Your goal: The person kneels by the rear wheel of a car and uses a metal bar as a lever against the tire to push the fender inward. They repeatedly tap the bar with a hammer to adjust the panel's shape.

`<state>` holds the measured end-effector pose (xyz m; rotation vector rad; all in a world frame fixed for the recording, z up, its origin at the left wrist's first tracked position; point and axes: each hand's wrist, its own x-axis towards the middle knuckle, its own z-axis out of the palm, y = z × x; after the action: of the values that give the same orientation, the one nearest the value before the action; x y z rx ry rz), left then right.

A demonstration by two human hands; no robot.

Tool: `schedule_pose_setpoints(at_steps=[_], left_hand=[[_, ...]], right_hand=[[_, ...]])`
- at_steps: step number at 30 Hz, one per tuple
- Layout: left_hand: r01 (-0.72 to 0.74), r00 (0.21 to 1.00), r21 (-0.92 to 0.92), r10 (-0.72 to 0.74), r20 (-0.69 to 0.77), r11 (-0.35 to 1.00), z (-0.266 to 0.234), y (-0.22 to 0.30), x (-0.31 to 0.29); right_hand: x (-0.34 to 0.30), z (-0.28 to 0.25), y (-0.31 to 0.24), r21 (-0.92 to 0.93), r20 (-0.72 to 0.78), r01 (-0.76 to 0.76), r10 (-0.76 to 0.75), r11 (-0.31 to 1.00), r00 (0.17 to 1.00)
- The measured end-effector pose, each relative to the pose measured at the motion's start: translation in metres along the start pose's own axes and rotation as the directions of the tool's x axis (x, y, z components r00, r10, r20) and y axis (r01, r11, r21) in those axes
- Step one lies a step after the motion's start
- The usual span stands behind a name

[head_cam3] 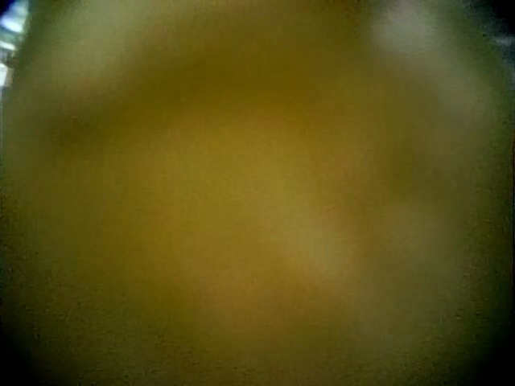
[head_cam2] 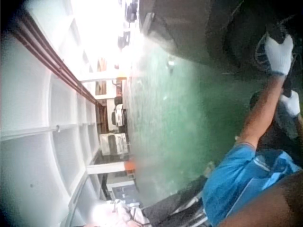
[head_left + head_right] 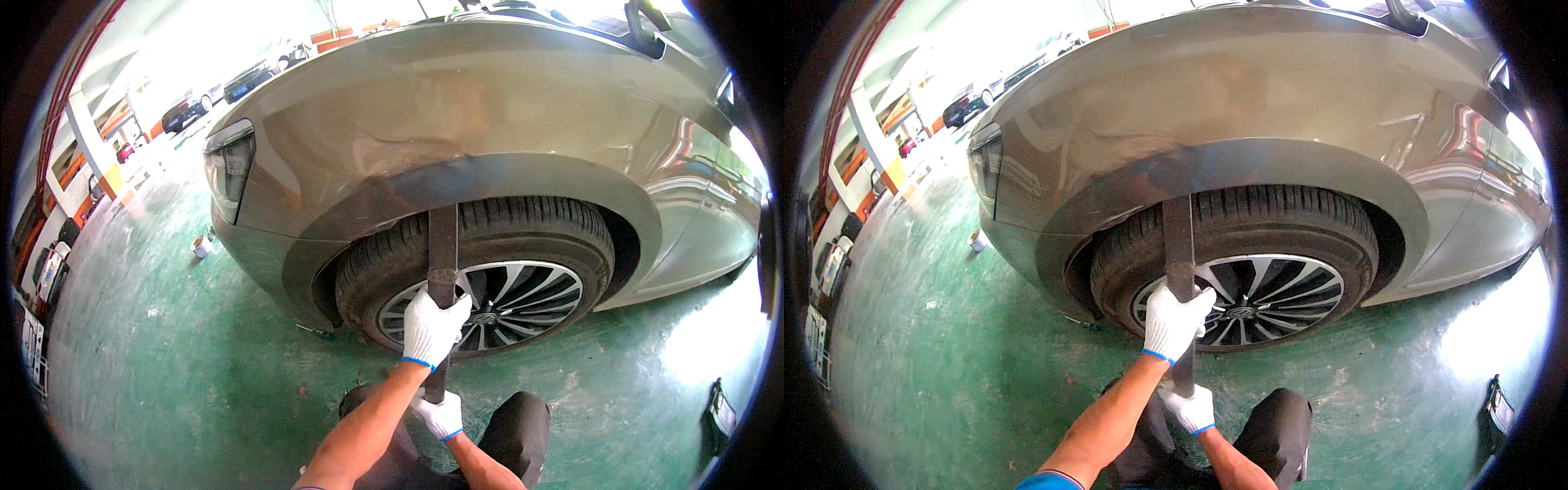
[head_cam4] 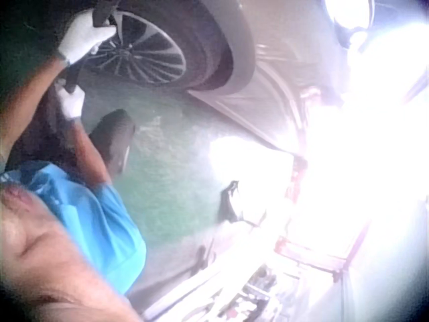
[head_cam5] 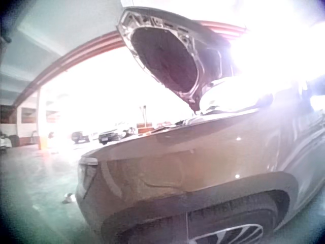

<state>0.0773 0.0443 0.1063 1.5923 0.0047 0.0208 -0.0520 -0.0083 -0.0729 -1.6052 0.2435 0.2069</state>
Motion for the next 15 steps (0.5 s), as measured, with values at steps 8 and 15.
schedule_pose_setpoints(at_steps=[8,15], left_hand=[[-0.068,0.998,0.139,0.067,0.009,0.988,-0.005,-0.016,0.008],[-0.059,0.997,0.092,0.054,0.064,0.994,-0.014,-0.011,0.007]], right_hand=[[0.009,0.003,0.009,-0.045,0.045,0.049,-0.046,0.998,0.998],[0.0,0.015,-0.006,0.115,0.031,0.01,-0.014,0.993,0.999]])
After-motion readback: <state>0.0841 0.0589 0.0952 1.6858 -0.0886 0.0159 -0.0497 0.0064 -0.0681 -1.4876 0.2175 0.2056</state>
